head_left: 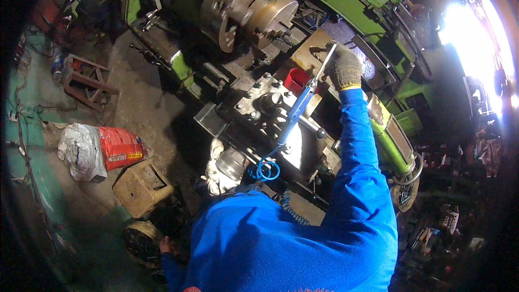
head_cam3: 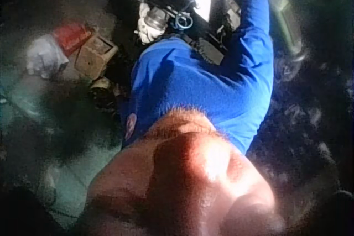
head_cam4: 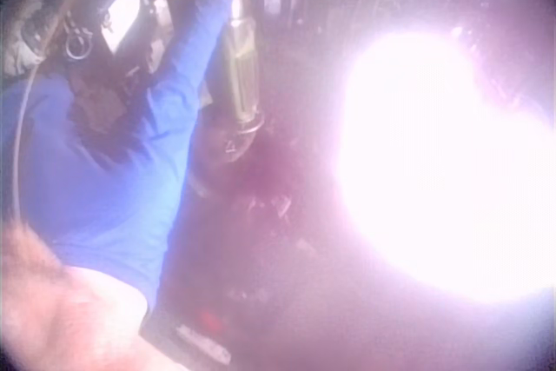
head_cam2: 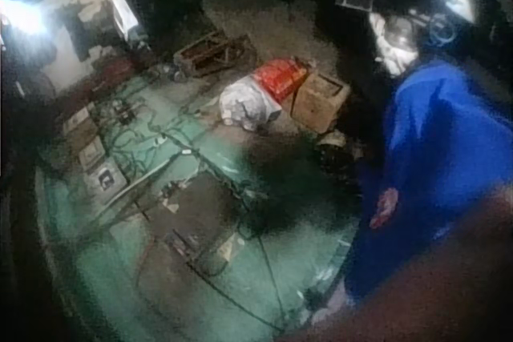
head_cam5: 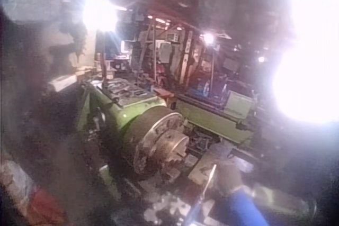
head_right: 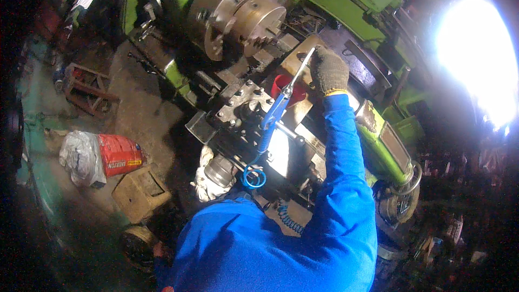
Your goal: The person operates a metal lathe in a workshop, using a wrench to tighten the chuck and adjusting the tool post and tailstock. They engage the lathe and perform a cutting pass on a cylindrical metal workpiece, then stop the machine and remove the finished part.
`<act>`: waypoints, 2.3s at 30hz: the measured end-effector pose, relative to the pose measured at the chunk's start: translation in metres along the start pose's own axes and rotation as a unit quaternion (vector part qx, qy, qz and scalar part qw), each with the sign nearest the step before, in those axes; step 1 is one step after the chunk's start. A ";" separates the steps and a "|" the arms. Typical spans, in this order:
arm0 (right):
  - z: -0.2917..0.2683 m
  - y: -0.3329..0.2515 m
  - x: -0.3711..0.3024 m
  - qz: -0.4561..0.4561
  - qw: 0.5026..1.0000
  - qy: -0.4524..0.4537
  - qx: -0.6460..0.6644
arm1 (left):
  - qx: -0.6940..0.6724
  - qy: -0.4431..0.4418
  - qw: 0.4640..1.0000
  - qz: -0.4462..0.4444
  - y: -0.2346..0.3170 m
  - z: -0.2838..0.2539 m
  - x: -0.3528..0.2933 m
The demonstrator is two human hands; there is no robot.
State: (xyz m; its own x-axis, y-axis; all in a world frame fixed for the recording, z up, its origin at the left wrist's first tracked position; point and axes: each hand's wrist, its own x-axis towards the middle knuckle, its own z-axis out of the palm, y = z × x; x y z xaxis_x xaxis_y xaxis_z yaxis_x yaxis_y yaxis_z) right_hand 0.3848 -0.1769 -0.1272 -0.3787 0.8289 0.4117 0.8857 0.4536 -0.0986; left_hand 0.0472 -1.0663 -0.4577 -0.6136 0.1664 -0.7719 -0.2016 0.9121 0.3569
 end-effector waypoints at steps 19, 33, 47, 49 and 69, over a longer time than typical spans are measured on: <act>-0.016 0.015 -0.006 0.078 0.995 -0.065 -0.015 | -0.292 0.023 0.952 -0.085 -0.025 -0.013 0.000; 0.013 0.042 0.034 0.178 0.979 -0.062 0.073 | 0.038 -0.004 0.999 0.039 0.020 -0.038 0.003; 0.065 0.139 0.102 -0.125 0.944 -0.302 0.043 | 0.033 0.083 0.995 0.044 0.029 -0.023 -0.031; 0.063 0.139 0.105 -0.124 0.935 -0.323 0.071 | 0.086 0.084 0.991 0.054 0.026 -0.023 -0.049; 0.160 0.155 0.149 0.064 0.946 -0.316 -0.018 | -0.120 0.101 0.977 -0.142 0.011 -0.025 -0.112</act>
State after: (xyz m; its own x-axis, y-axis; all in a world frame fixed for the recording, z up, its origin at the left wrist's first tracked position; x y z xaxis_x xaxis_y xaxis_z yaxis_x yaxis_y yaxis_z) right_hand 0.4225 0.0695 -0.2264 -0.3428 0.9117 -0.2264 0.9394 0.3344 -0.0755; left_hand 0.0951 -1.0846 -0.3544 -0.6400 -0.1811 -0.7467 -0.5449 0.7922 0.2749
